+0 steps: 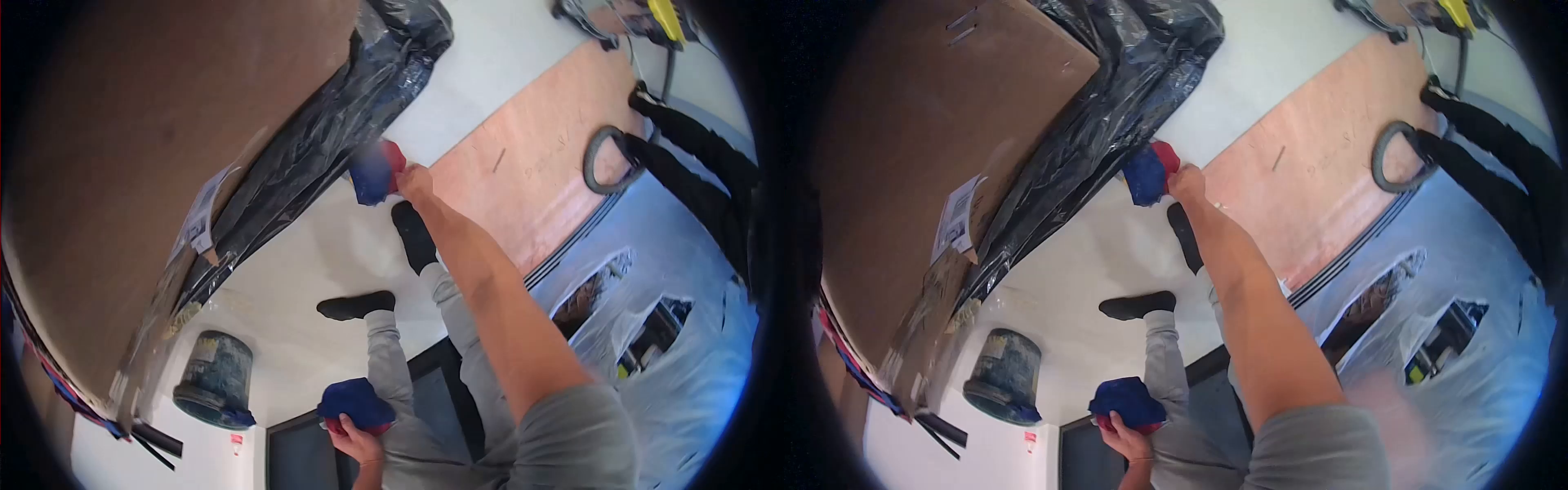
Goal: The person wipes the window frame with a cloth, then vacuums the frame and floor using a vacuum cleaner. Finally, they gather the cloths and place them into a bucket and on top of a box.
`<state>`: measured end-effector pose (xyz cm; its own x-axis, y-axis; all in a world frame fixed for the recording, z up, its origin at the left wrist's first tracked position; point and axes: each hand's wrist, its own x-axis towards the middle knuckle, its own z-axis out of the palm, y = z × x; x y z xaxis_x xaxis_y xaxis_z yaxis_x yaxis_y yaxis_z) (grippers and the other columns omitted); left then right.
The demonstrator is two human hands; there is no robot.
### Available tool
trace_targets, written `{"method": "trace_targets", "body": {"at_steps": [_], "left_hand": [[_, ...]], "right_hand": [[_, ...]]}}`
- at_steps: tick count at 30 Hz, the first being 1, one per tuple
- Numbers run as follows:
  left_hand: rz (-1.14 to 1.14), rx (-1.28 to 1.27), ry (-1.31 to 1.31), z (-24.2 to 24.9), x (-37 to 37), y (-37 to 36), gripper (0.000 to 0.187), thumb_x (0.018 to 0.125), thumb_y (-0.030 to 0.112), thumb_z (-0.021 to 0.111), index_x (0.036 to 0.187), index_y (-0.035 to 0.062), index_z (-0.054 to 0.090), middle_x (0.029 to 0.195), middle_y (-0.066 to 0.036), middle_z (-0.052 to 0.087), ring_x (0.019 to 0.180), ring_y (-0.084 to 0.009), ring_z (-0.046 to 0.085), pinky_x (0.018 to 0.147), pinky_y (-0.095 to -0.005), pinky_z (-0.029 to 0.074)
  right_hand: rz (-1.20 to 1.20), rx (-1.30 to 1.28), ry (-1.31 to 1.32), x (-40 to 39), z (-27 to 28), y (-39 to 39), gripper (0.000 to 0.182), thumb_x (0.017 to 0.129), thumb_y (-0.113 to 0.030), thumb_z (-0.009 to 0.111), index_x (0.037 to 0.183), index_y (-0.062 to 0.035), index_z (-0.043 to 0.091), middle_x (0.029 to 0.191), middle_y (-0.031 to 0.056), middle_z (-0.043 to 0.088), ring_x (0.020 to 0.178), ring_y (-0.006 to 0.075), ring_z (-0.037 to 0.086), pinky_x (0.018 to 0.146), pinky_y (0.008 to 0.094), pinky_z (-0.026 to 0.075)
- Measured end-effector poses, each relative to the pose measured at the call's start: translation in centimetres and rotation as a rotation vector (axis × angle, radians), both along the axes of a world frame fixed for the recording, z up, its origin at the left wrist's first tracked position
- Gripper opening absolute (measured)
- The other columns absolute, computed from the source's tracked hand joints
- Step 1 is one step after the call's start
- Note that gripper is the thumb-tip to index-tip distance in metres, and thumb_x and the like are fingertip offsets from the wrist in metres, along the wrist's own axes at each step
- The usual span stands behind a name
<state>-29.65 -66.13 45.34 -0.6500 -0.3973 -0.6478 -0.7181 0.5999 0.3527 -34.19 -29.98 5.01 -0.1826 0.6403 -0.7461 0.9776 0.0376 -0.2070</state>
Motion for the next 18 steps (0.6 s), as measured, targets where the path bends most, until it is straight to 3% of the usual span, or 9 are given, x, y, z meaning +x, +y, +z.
{"method": "trace_targets", "body": {"at_steps": [1,2,5,8,9,11,13,15,18], "left_hand": [[0.002,-0.002,-0.045,0.9,-0.5,-0.4,0.036,0.099,0.022,0.057,0.117,-0.0088,0.060,0.112,-0.016,0.066,0.100,-0.0196,0.061,0.094,-0.0339,0.046],[-0.126,-0.064,0.037,0.1,-0.2,-1.2,0.035,0.099,0.022,0.057,0.115,-0.0084,0.060,0.108,-0.015,0.068,0.097,-0.0199,0.061,0.092,-0.0340,0.047],[-0.160,-0.059,0.084,0.2,0.1,-0.4,0.035,0.099,0.018,0.055,0.118,-0.0110,0.058,0.110,-0.017,0.067,0.096,-0.0247,0.063,0.091,-0.0345,0.049],[-0.160,-0.041,0.058,0.9,0.2,-0.7,0.034,0.099,0.019,0.055,0.115,-0.0116,0.059,0.106,-0.021,0.068,0.095,-0.0262,0.064,0.089,-0.0363,0.049],[-0.175,-0.018,0.039,0.9,0.0,0.0,0.035,0.099,0.019,0.055,0.114,-0.0117,0.059,0.106,-0.022,0.068,0.096,-0.0267,0.064,0.089,-0.0367,0.049],[-0.214,0.023,0.080,1.2,0.5,0.3,0.035,0.098,0.019,0.055,0.113,-0.0122,0.059,0.104,-0.025,0.068,0.094,-0.0321,0.065,0.088,-0.0400,0.049],[-0.286,0.041,0.149,2.3,0.7,0.7,0.034,0.098,0.018,0.055,0.111,-0.0125,0.059,0.102,-0.026,0.068,0.092,-0.0351,0.065,0.086,-0.0419,0.049],[-0.307,0.030,0.075,3.2,1.5,-0.2,0.035,0.094,0.021,0.060,0.100,-0.0134,0.063,0.091,-0.025,0.070,0.086,-0.0372,0.067,0.081,-0.0443,0.050],[-0.197,0.086,-0.097,6.7,1.0,0.0,0.035,0.089,0.023,0.067,0.099,-0.0102,0.067,0.097,-0.022,0.071,0.088,-0.0308,0.068,0.084,-0.0420,0.050]], "right_hand": [[0.102,-0.042,-0.006,-0.4,-0.6,-1.1,0.040,0.087,-0.036,0.063,0.102,0.0002,0.069,0.107,0.0213,0.070,0.103,0.0364,0.067,0.090,0.0419,0.053],[-0.020,-0.043,0.073,-0.6,1.3,-1.4,0.035,0.086,-0.033,0.060,0.089,-0.0004,0.070,0.098,0.0215,0.072,0.097,0.0360,0.068,0.086,0.0433,0.053],[-0.181,-0.034,0.248,-0.8,4.6,-3.0,0.030,0.084,-0.029,0.061,0.087,-0.0006,0.070,0.092,0.0233,0.071,0.094,0.0375,0.068,0.084,0.0436,0.053],[-0.367,-0.241,0.415,-0.7,12.4,-4.1,0.022,0.081,-0.022,0.065,0.083,-0.0004,0.067,0.077,0.0200,0.070,0.074,0.0295,0.069,0.072,0.0406,0.054],[-0.358,-0.109,0.506,0.4,12.8,-5.7,0.014,0.084,-0.015,0.065,0.079,-0.0022,0.066,0.070,0.0143,0.068,0.064,0.0224,0.067,0.063,0.0377,0.053],[-0.627,-0.331,0.547,0.2,20.8,-5.6,0.012,0.087,-0.009,0.063,0.076,-0.0047,0.061,0.065,0.0078,0.063,0.057,0.0176,0.063,0.053,0.0340,0.050],[-0.517,-0.313,0.538,0.9,29.8,-5.0,0.015,0.087,-0.011,0.065,0.075,-0.0049,0.058,0.066,0.0059,0.061,0.061,0.0159,0.061,0.057,0.0336,0.049],[-0.392,-0.269,0.581,3.4,33.0,-6.2,0.017,0.087,-0.012,0.066,0.075,-0.0051,0.057,0.070,0.0043,0.061,0.067,0.0134,0.059,0.061,0.0327,0.048],[-0.531,-0.478,0.665,1.7,46.8,-4.7,0.016,0.089,-0.014,0.068,0.079,-0.0070,0.057,0.075,0.0031,0.062,0.069,0.0120,0.058,0.062,0.0298,0.047]]}}
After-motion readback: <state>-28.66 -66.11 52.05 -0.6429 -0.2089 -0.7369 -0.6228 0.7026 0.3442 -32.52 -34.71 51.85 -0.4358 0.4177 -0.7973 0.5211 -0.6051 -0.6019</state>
